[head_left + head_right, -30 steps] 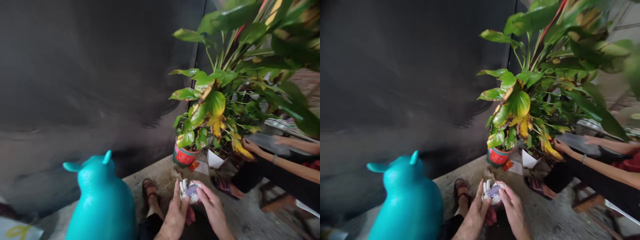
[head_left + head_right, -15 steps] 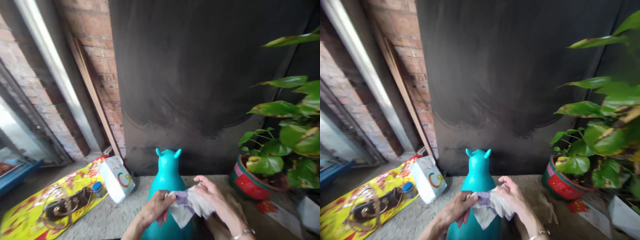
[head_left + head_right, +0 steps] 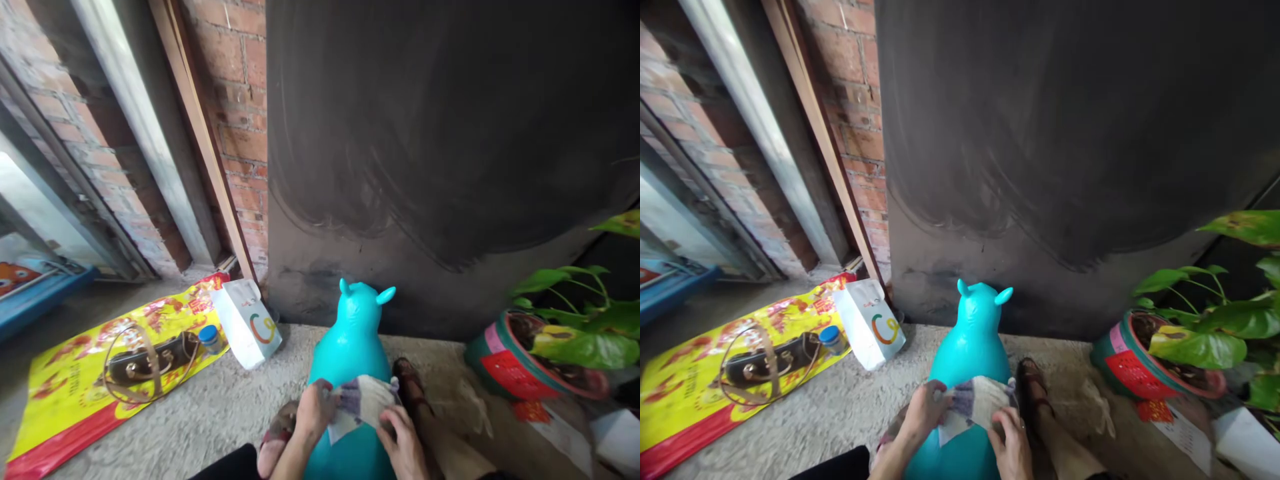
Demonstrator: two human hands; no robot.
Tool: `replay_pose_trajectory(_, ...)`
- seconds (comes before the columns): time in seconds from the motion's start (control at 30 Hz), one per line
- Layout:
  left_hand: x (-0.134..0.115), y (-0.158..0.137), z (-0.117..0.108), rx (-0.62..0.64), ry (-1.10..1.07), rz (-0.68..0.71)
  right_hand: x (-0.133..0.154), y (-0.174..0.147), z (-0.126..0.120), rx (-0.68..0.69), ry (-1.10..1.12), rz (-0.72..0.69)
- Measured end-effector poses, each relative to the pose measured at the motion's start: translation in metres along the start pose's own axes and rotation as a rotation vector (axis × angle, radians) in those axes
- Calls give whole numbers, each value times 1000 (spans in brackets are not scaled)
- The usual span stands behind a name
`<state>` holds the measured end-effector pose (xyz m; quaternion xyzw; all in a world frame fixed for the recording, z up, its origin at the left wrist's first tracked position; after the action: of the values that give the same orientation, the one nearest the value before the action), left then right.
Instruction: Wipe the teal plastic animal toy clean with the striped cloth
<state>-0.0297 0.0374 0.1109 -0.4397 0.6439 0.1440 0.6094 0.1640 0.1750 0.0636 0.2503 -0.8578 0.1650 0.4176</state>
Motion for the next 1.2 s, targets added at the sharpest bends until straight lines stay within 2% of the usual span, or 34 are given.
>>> replay_pose_trajectory(0.17,4,-2,4,-31,-155,-21,-2,0,0,-56,15,20)
replay_pose_trajectory(0.33,-11,-11,4,-44,-407,-42,27,3,-15,-75,48,44)
replay_pose_trajectory(0.43,-25,-18,0,-65,-538,-42,48,5,-34,8,18,-62)
replay_pose_trajectory(0.57,-40,-23,-7,-107,-618,-39,71,4,-65,79,-194,-297)
replay_pose_trajectory(0.73,-69,-21,-22,-188,-599,55,100,12,-99,-131,-508,-431)
replay_pose_trajectory(0.9,-118,-15,-37,-233,-529,248,139,36,-124,-293,-505,-463)
replay_pose_trajectory(0.97,-129,-13,-39,-228,-467,297,150,41,-131,-333,-500,-469)
replay_pose_trajectory(1.07,-117,-14,-34,-209,-326,290,143,33,-127,-336,-521,-470)
replay_pose_trajectory(1.13,-89,-17,-29,-196,-199,232,118,17,-110,-310,-551,-455)
replay_pose_trajectory(1.2,-52,-23,-25,-201,-47,153,80,-6,-86,-252,-594,-426)
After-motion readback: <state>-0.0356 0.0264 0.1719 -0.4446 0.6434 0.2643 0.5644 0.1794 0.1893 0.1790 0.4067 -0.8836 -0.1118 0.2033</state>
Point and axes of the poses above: each hand's wrist, its own y-axis towards the middle knuckle, its own z-axis out of the palm, x = y × z, the point moved 1 cm from there along y, towards the middle knuckle, and after that the axes turned 12 degrees about z, right-handed, at the moved point
